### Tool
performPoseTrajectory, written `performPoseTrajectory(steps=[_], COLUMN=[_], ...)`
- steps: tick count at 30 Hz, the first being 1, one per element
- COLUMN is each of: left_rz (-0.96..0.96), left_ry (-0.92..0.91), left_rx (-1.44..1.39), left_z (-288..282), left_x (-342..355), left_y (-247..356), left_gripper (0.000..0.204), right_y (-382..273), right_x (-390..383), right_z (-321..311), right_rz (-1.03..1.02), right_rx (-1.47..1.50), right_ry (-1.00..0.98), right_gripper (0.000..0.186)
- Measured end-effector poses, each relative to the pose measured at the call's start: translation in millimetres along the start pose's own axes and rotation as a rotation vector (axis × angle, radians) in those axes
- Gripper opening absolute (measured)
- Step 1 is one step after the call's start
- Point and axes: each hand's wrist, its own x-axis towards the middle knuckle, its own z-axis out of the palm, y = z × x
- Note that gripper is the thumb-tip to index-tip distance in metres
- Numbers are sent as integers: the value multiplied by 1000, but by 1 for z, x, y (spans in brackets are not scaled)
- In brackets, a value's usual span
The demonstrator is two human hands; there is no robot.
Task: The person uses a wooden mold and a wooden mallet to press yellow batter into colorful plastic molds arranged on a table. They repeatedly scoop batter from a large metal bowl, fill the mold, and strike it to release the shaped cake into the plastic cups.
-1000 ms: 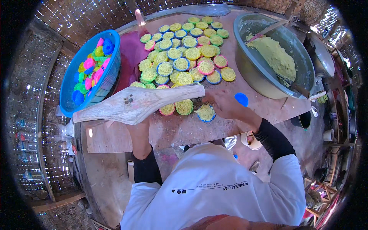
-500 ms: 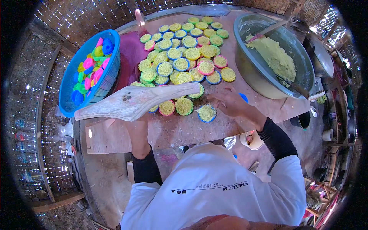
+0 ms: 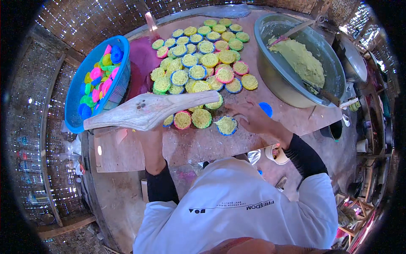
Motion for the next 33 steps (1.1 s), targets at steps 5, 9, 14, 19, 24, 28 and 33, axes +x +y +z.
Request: performPoseTrajectory(steps=[5,9,14,19,24,28,33], left_rz=[-10,-4,-6,-13,-18,26,-29], left_ry=[-14,-1,-7,-16,-21,2,27], left_rx=[-6,-20,2,-1,-16,25,-81], left_z=[-1,-1,-3,-1,-1,-3,-3], left_x=[3,5,5,6,6,6,4], left_y=[-2,-5,-7,-6,-9,-9,-7], left_gripper=[39,36,34,34,34,32,30], right_y=[5,7,-1,-8,-10,-13,-17], right_x=[-3,-11,-16,-20,-18,-15,-12], right_z=[-6,-7,-3,-2,-5,-5,-4], right_rz=[65,107,74,93,168,219,140], right_rx=[-29,-6,45,58,144,384,238], right_ry=[-121,-142,-9,16,-34,-39,39], right_gripper=[59,60,60,59,57,52,48])
